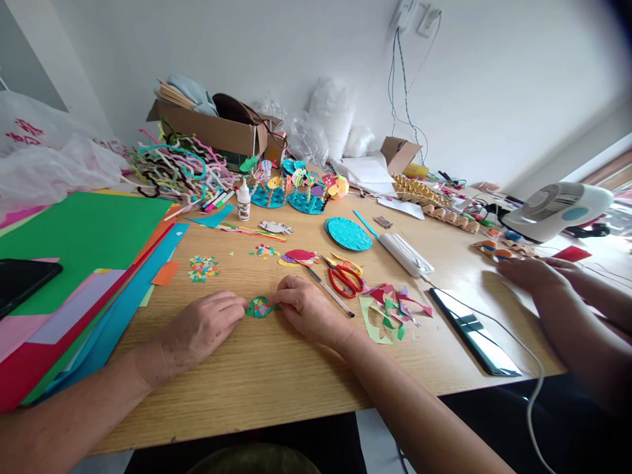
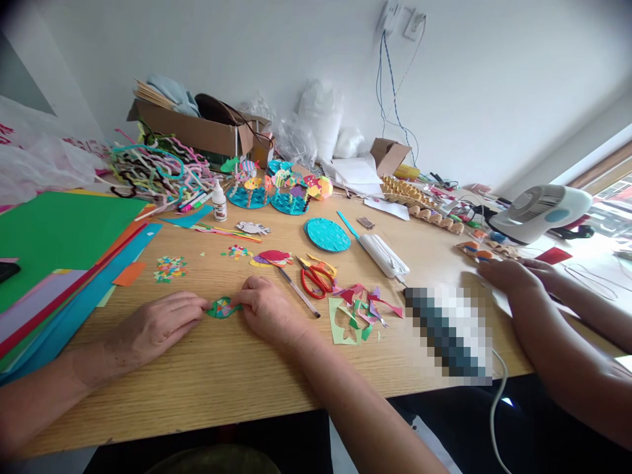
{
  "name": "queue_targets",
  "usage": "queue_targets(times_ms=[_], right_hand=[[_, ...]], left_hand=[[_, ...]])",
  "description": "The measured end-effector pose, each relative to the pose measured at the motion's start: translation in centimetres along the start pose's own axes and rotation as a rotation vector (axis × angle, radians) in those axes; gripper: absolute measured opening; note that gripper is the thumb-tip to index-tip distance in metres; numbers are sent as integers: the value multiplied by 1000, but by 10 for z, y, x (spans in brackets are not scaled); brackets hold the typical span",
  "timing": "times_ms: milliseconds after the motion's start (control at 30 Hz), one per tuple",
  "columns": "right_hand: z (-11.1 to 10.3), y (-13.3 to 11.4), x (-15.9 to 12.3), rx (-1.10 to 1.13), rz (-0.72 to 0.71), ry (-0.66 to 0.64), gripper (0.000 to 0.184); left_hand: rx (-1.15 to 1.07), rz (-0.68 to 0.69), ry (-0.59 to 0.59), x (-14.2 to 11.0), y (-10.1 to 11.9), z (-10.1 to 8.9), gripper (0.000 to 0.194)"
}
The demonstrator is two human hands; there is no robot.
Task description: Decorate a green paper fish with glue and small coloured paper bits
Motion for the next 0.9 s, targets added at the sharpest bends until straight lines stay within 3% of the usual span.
queue_targets(times_ms=[600, 900], right_hand=[[2, 5, -1, 49, 28, 52, 35], [3, 2, 0, 1, 36, -16, 34]], left_hand=[[19, -28, -35, -1, -2, 2, 27], [6, -30, -41, 0, -2, 2, 27]])
Point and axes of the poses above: each hand's wrist, its own x-axis towards the middle knuckle, its own z-axis out of the palm, y = z × x, the point moved 6 cm from there along x, towards the middle knuckle, and after that the axes turned 12 degrees about -z, right-handed, at the moved point
